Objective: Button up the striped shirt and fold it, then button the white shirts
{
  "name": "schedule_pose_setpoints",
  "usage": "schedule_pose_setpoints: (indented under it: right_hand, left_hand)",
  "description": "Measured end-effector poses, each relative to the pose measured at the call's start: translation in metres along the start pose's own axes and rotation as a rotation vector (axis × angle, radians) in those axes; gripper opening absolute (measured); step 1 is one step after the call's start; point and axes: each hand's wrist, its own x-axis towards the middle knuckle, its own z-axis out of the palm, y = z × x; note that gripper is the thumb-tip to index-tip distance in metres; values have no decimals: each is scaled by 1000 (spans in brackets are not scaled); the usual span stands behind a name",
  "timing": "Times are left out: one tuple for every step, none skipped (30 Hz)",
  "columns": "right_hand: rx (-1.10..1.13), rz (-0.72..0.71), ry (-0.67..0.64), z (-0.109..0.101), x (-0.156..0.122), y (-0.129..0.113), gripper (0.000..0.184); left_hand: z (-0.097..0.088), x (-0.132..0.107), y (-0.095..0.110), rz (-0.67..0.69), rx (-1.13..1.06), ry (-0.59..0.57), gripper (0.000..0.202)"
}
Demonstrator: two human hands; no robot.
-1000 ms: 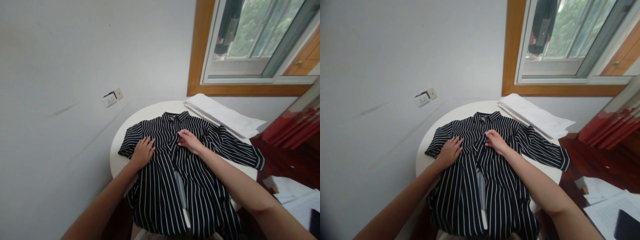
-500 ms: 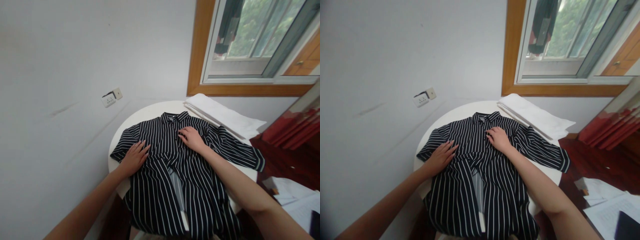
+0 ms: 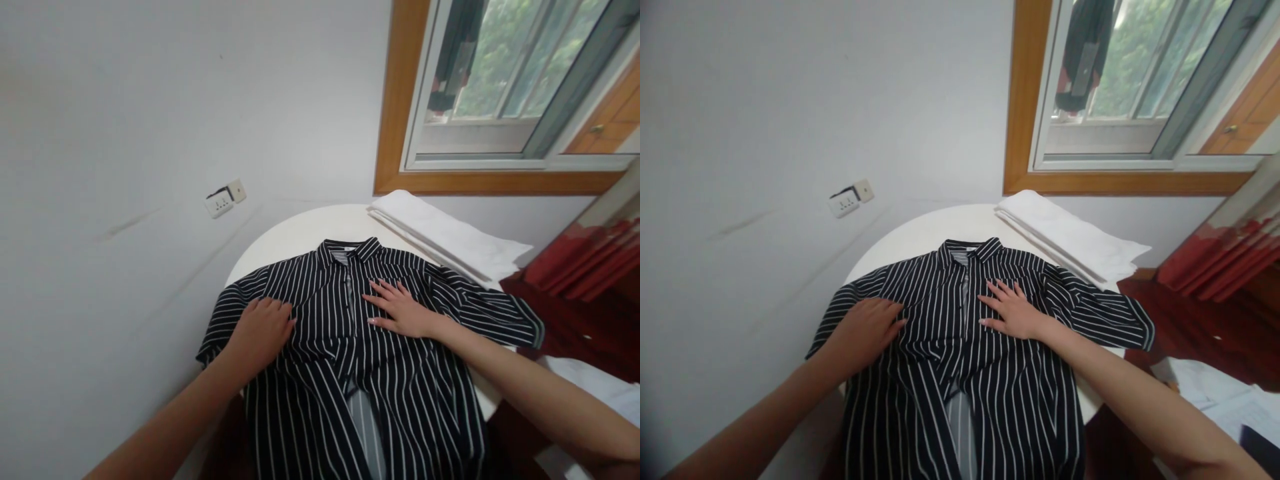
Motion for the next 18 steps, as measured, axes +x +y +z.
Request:
schedule_pose_setpoints:
  right_hand:
    - [-1,-4,3,-5,5,0,58]
    - [-5,-8,16,-11,12,-1,54]
    - [-13,-11,43,-16,22,-1,49]
    - [-19,-19,74,-20,34,-2,44]
    - [-23,-26,91,-22,46,-2,39]
    - [-27,-11,106,-24,59,-3,34]
    - [-35,23,118,-23,72,-3,31]
    - [-46,66,127,-21,83,-4,28]
    - [-55,111,146,-18,94,-3,27]
    - [-62,143,162,-15,103,-3,27]
    - [-65,172,180,-11,111,-2,27]
    - [-63,196,200,-7,119,0,28]
    - [-56,217,218,-3,125,1,29]
    - [-44,241,238,0,130,3,30]
    - [-28,263,258,2,134,6,30]
    - [-11,280,277,5,137,8,30]
    - [1,293,294,7,139,12,30]
    - [32,301,320,9,140,16,29]
  left_hand:
    - [-7,13,5,32,-12,29,25]
    - [-12,28,11,67,-36,60,27]
    - [-12,45,17,111,-74,76,31]
    - [-9,63,22,147,-115,82,32]
    - [-3,79,28,178,-155,87,31]
    - [5,95,32,210,-186,90,30]
    - [15,110,37,232,-205,80,29]
    - [25,122,40,224,-220,82,28]
    - [35,133,43,202,-228,70,25]
    - [43,143,45,180,-226,80,24]
    - [51,151,47,156,-224,90,23]
    - [57,159,48,133,-220,101,24]
    - [62,166,48,110,-217,117,24]
    - [65,172,49,86,-215,130,25]
    - [68,177,50,61,-214,145,26]
    - [71,181,51,35,-215,159,26]
    - [73,184,52,10,-216,174,27]
    - [76,186,53,-12,-217,189,29]
